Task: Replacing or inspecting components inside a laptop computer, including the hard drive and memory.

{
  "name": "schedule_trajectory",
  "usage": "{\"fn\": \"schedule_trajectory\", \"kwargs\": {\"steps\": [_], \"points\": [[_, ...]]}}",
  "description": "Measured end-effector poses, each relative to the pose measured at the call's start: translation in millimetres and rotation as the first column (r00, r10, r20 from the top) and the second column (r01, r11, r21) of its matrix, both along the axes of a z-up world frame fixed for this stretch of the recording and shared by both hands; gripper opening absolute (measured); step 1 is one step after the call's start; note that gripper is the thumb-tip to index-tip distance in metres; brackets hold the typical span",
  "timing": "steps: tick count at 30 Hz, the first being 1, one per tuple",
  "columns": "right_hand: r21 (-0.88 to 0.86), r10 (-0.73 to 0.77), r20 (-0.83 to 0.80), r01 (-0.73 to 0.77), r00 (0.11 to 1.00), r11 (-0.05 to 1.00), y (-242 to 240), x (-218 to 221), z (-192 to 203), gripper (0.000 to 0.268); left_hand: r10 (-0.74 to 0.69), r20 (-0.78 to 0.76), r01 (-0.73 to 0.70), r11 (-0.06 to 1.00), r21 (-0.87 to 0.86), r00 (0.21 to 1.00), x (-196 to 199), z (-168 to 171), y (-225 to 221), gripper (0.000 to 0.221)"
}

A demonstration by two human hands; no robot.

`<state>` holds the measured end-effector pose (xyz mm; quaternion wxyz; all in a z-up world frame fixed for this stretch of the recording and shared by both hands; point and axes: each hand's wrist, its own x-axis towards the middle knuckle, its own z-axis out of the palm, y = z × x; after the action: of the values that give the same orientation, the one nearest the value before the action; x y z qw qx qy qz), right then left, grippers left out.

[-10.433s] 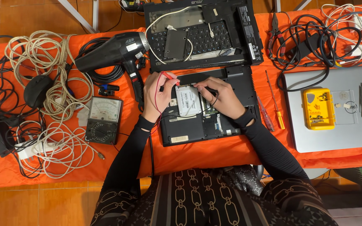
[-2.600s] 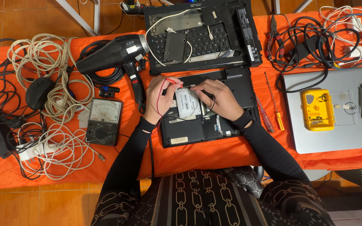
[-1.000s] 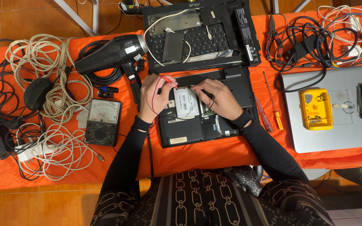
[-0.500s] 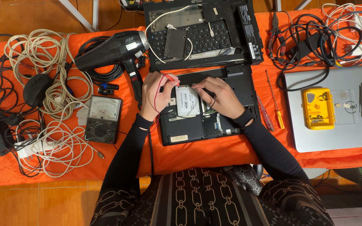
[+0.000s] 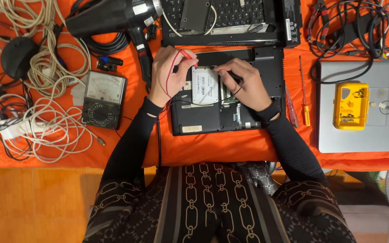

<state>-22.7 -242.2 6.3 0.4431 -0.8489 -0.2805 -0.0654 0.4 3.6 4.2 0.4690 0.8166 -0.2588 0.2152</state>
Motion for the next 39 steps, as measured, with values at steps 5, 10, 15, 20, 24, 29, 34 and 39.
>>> {"fn": "schedule_trajectory", "kwargs": {"steps": [5,10,15,20,24,29,34,39], "points": [[-0.004,-0.005,-0.029,0.005,1.0,1.0,0,-1,2,0.015,-0.014,0.0,0.014,0.998,-0.057,1.0,-1,-5,-4,0.003],[-0.013,0.019,0.009,-0.019,1.0,1.0,5,-4,8,0.014,-0.007,-0.016,0.006,0.998,-0.065,1.0,-6,-7,-5,0.002],[-0.02,-0.007,-0.046,0.006,0.999,1.0,5,-5,8,0.015,0.026,-0.012,-0.026,0.998,-0.059,1.0,-3,-13,-7,0.005],[-0.009,-0.035,-0.084,0.034,0.996,0.999,4,-5,8,0.016,0.011,-0.003,-0.011,0.999,-0.046,1.0,-2,-11,-4,0.007],[-0.037,-0.064,-0.082,0.061,0.995,0.997,4,-7,7,0.016,0.011,0.008,-0.011,1.0,-0.015,1.0,-3,-9,-1,0.006],[-0.009,-0.087,-0.019,0.087,0.996,0.996,2,-3,7,0.015,-0.013,0.237,-0.014,0.994,0.113,0.971,-1,-1,1,0.005],[0.022,-0.055,-0.039,0.056,0.998,0.998,1,-2,3,0.016,0.024,0.079,-0.029,0.998,0.059,0.997,-1,-2,1,0.004],[0.097,-0.067,-0.054,0.072,0.996,0.993,3,-5,7,0.014,-0.044,0.041,0.045,0.998,-0.047,0.998,-4,4,-3,0.009]]}}
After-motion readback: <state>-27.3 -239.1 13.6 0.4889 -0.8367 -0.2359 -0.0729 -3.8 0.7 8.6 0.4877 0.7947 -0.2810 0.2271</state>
